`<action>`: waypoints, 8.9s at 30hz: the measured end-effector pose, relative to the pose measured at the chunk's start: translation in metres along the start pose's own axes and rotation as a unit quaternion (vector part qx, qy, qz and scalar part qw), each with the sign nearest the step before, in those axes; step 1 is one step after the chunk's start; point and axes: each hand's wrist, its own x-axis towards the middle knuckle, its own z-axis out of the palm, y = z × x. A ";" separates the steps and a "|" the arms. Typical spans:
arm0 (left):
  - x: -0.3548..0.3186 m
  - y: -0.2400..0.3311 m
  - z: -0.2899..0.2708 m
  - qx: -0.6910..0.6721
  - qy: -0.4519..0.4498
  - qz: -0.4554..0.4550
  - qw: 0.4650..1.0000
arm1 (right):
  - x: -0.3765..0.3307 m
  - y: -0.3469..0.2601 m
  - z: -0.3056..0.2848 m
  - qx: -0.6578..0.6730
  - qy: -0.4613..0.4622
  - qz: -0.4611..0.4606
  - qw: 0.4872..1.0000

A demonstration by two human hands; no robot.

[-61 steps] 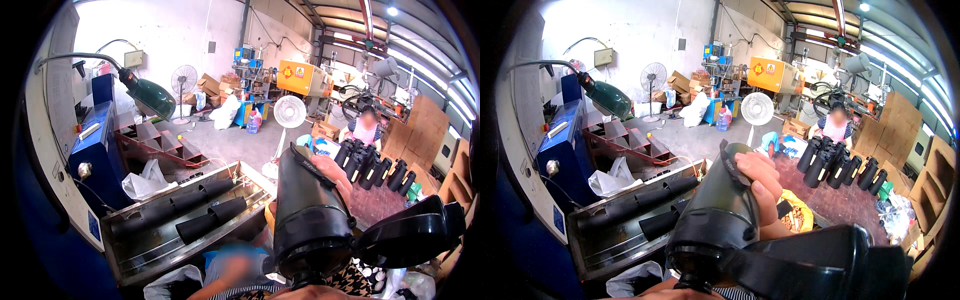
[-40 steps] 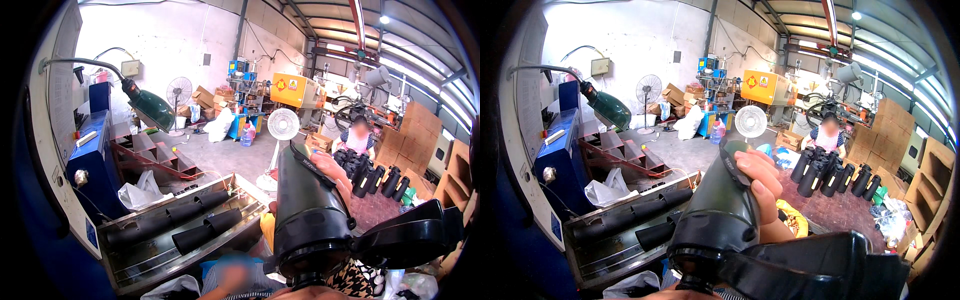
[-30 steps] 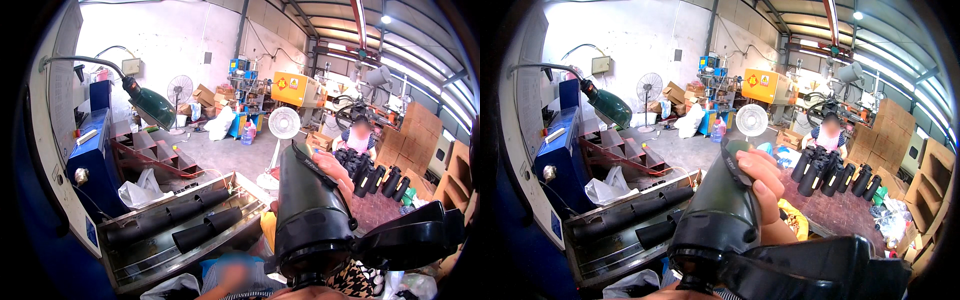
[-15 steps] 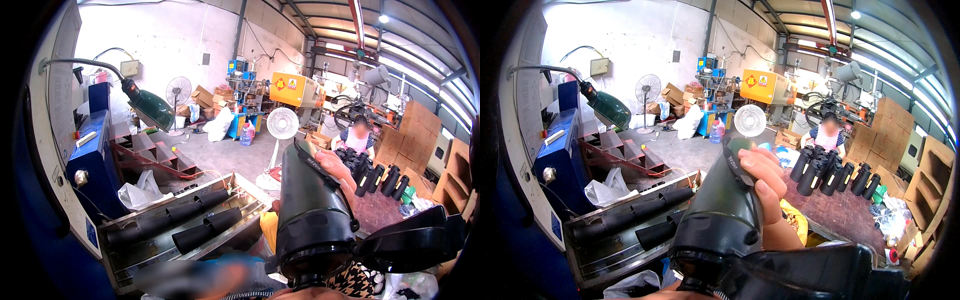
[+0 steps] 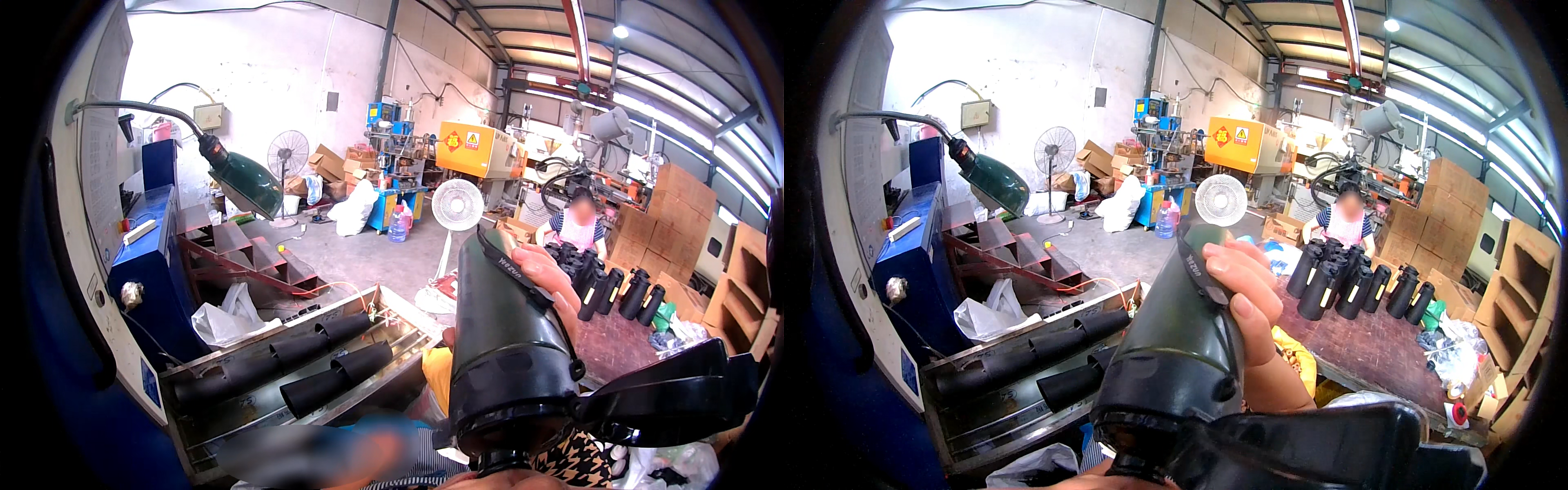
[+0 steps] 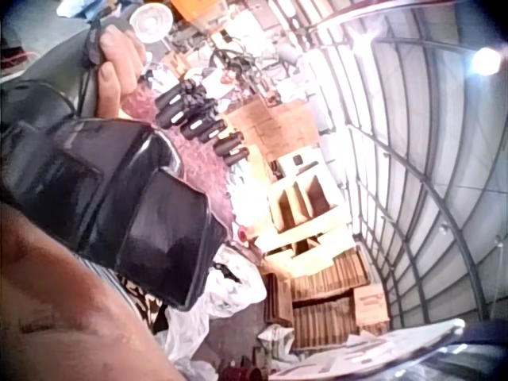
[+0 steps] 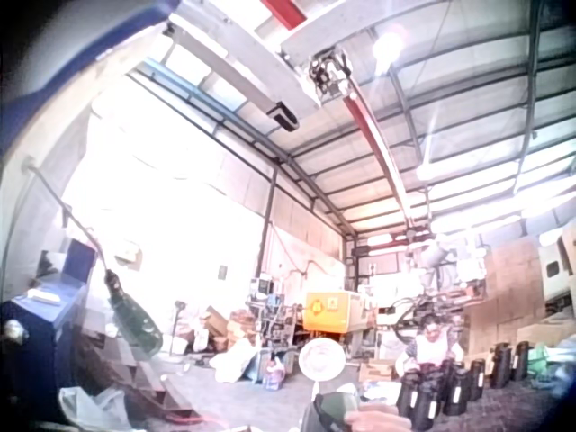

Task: The person wipes a large black cylindrical component with a cloth and inserts small wooden pegs and black caps into it.

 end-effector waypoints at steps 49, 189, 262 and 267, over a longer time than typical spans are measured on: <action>0.087 0.067 -0.233 -0.874 -0.001 0.000 0.485 | -0.230 -0.162 -0.050 0.416 -0.153 0.745 0.498; -0.314 -0.220 0.045 -0.711 0.326 -0.554 0.285 | -0.328 -0.290 0.120 0.324 -0.494 0.475 0.652; 0.246 -0.359 -0.076 -0.504 0.139 -0.417 0.743 | -0.417 -0.271 0.063 0.287 -0.408 0.447 0.742; 0.360 -0.367 -0.001 -0.439 0.209 -0.560 0.671 | -0.459 -0.384 0.038 0.393 -0.410 0.615 0.547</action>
